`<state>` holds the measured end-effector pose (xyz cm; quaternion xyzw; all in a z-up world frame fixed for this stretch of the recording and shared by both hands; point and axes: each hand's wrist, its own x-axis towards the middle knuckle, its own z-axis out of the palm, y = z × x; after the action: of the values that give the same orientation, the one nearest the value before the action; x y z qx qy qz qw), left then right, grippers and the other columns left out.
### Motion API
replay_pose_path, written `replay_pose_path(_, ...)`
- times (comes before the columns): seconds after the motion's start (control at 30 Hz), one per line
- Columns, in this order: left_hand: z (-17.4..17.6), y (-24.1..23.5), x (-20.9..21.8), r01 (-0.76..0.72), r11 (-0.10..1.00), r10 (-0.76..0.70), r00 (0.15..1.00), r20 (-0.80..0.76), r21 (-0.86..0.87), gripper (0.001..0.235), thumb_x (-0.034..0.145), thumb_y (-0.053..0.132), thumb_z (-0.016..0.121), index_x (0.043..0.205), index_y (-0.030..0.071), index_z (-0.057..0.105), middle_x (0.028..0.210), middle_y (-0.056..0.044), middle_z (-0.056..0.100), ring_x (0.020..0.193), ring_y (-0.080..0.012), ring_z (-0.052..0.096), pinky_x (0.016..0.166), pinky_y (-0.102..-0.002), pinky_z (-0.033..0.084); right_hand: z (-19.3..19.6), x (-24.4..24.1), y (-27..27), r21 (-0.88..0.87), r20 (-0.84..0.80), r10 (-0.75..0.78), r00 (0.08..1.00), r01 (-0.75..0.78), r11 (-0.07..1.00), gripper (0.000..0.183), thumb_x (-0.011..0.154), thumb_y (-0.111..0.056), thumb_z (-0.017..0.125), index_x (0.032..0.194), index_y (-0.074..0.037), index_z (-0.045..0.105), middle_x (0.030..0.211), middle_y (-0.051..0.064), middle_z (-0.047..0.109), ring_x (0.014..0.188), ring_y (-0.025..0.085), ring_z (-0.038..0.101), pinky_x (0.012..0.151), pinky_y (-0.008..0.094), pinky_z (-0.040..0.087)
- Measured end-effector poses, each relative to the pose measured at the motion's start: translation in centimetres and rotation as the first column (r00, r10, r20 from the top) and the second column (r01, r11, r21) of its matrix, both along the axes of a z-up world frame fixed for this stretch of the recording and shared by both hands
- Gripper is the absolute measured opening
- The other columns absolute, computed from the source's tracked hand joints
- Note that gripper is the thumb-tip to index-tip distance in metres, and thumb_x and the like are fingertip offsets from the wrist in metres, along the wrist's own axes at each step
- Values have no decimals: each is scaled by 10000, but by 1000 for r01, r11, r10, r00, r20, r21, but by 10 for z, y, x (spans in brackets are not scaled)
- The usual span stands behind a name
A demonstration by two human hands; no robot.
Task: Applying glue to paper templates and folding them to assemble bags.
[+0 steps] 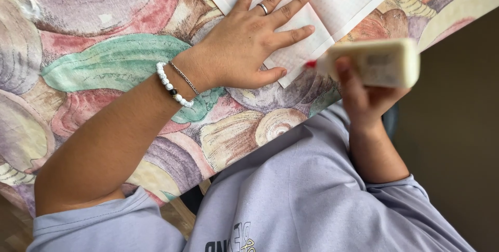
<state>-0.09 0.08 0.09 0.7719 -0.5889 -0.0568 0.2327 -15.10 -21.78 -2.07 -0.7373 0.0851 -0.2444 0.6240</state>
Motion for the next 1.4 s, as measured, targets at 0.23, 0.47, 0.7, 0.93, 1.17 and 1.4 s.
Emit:
replay_pose_path(0.23,2,0,1,0,1000,0,1000,12,9,733,926,458,648,1568,120,540,1676,-248,224,1544,-455,136,1167,-750,2,-19,9,-25,-176,274,-96,957,148,973,444,990,27,801,1228,-9,427,1155,217,542,1076,366,600,898,503,639)
replay_pose_path(0.47,-2,1,1,1,1000,-1,1000,28,-6,745,907,440,678,1562,105,555,1669,-251,230,1536,-446,135,1156,-763,40,-37,13,-37,-142,407,-41,912,108,984,628,1014,207,743,1409,-127,387,1365,269,472,1208,435,509,966,646,591)
replay_pose_path(0.7,0,0,0,-4,1000,4,1000,9,2,735,921,460,651,1564,119,545,1677,-243,227,1544,-452,131,1168,-752,0,-32,11,-42,-99,292,-16,956,47,994,544,1028,127,750,1361,-86,376,1165,184,462,1087,357,530,906,523,623)
replay_pose_path(0.93,0,-1,0,-1,1000,1,1000,4,8,742,920,458,661,1569,117,544,1681,-234,213,1547,-446,133,1171,-745,1,-7,21,-35,-192,312,-72,947,137,972,387,1026,36,774,1221,-9,442,1123,246,560,1038,379,607,871,516,609)
replay_pose_path(1.17,1,0,1,0,1000,0,1000,-3,25,733,934,463,649,1574,124,533,1684,-221,205,1549,-455,142,1177,-739,-8,4,31,-37,-218,279,-95,956,159,963,297,1024,0,789,1148,69,527,1051,251,620,986,403,680,866,522,677)
replay_pose_path(1.4,7,-4,-1,8,999,-8,1000,-7,52,756,923,479,665,1580,137,514,1693,-207,175,1554,-445,116,1174,-742,-15,3,29,-52,-279,268,-183,946,258,925,360,942,-98,891,1048,80,597,987,174,636,927,303,672,762,452,649)
